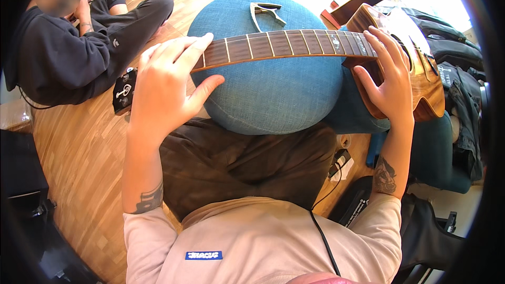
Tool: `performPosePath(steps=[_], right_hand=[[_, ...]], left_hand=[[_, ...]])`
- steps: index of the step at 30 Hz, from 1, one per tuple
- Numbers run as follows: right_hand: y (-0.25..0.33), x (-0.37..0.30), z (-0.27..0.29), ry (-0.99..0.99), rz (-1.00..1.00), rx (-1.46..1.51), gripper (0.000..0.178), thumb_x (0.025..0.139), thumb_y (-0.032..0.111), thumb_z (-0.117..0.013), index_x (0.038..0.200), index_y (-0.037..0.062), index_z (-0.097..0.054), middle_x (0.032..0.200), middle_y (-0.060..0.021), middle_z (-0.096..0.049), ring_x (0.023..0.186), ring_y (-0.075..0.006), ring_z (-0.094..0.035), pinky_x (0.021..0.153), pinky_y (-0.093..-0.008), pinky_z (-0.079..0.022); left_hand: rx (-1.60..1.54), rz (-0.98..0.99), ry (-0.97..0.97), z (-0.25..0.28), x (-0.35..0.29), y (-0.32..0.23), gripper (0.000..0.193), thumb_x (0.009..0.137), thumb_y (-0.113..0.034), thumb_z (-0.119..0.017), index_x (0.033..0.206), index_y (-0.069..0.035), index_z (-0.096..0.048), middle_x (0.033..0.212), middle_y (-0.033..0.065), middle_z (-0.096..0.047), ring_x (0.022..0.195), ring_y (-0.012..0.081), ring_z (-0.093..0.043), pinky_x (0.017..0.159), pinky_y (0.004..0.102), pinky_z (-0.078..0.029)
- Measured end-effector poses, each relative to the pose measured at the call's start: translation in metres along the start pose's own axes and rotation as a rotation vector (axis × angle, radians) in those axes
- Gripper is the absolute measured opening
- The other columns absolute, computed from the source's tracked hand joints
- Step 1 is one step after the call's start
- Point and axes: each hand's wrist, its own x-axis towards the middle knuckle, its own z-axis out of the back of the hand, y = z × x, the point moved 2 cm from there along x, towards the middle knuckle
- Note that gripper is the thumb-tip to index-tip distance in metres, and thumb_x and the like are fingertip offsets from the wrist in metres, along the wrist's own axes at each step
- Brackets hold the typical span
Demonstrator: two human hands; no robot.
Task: The person sits on the floor and tunes an acoustic guitar by turning the tuning pegs on the headstock. They adjust the tension of the strings and pluck them to check the pitch, repeating the process for multiple strings.
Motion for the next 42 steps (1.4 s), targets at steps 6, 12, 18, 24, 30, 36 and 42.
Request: performPosePath(steps=[6,12,18,24,30,36,42], right_hand=[[-0.006,0.002,-0.01,0.119,-0.037,0.01,0.056,0.081,0.026,-0.074,0.133,0.0117,-0.058,0.134,-0.0094,-0.057,0.124,-0.0331,-0.053,0.108,-0.0467,-0.035],[0.0,0.006,-0.014,0.115,-0.065,0.044,0.052,0.08,0.023,-0.076,0.128,0.0106,-0.06,0.129,-0.0095,-0.058,0.115,-0.0337,-0.057,0.102,-0.0447,-0.042],[0.001,0.007,-0.014,0.081,-0.067,0.058,0.049,0.08,0.021,-0.075,0.125,0.0096,-0.061,0.129,-0.0098,-0.059,0.115,-0.0351,-0.057,0.101,-0.045,-0.043],[-0.001,0.006,-0.014,0.086,-0.062,0.073,0.048,0.081,0.021,-0.074,0.125,0.0088,-0.059,0.13,-0.0106,-0.059,0.118,-0.0356,-0.056,0.103,-0.0451,-0.042],[-0.001,0.004,-0.015,0.063,-0.048,0.03,0.05,0.081,0.021,-0.074,0.126,0.0089,-0.058,0.132,-0.011,-0.058,0.119,-0.0358,-0.055,0.104,-0.046,-0.041],[-0.003,0.001,-0.012,0.077,-0.059,0.004,0.052,0.081,0.022,-0.074,0.128,0.0082,-0.058,0.132,-0.0114,-0.057,0.119,-0.036,-0.054,0.104,-0.0463,-0.041],[0.005,0.009,-0.018,0.055,-0.052,0.107,0.044,0.081,0.019,-0.074,0.12,0.0058,-0.058,0.127,-0.013,-0.058,0.116,-0.0364,-0.056,0.099,-0.0441,-0.045]], left_hand=[[-0.028,0.038,-0.022,-0.007,0.004,0.001,0.045,0.079,-0.018,-0.077,0.12,-0.006,-0.065,0.109,0.0111,-0.065,0.102,0.031,-0.061,0.092,0.0414,-0.045],[-0.072,0.011,-0.065,-0.005,0.006,-0.001,0.038,0.076,-0.011,-0.078,0.112,-0.006,-0.066,0.109,0.01,-0.067,0.1,0.0307,-0.063,0.088,0.0402,-0.048],[-0.09,-0.012,-0.102,-0.004,0.005,0.0,0.038,0.073,-0.009,-0.079,0.109,-0.006,-0.068,0.109,0.0092,-0.067,0.1,0.0295,-0.064,0.088,0.0391,-0.049],[-0.101,-0.023,-0.125,-0.002,0.003,-0.002,0.035,0.071,-0.006,-0.08,0.105,-0.006,-0.07,0.108,0.0087,-0.068,0.097,0.0288,-0.064,0.087,0.0381,-0.05],[-0.129,-0.027,-0.15,-0.003,0.001,-0.001,0.035,0.071,-0.005,-0.081,0.104,-0.006,-0.07,0.103,0.009,-0.066,0.092,0.0276,-0.065,0.082,0.036,-0.052],[-0.123,-0.031,-0.155,-0.004,0.005,-0.004,0.036,0.07,-0.003,-0.081,0.105,-0.005,-0.07,0.102,0.0097,-0.065,0.09,0.027,-0.065,0.079,0.0355,-0.052],[-0.079,0.012,-0.185,0.013,-0.007,0.003,0.03,0.075,-0.002,-0.077,0.104,-0.003,-0.069,0.102,0.0129,-0.065,0.094,0.0294,-0.065,0.084,0.0369,-0.052]])
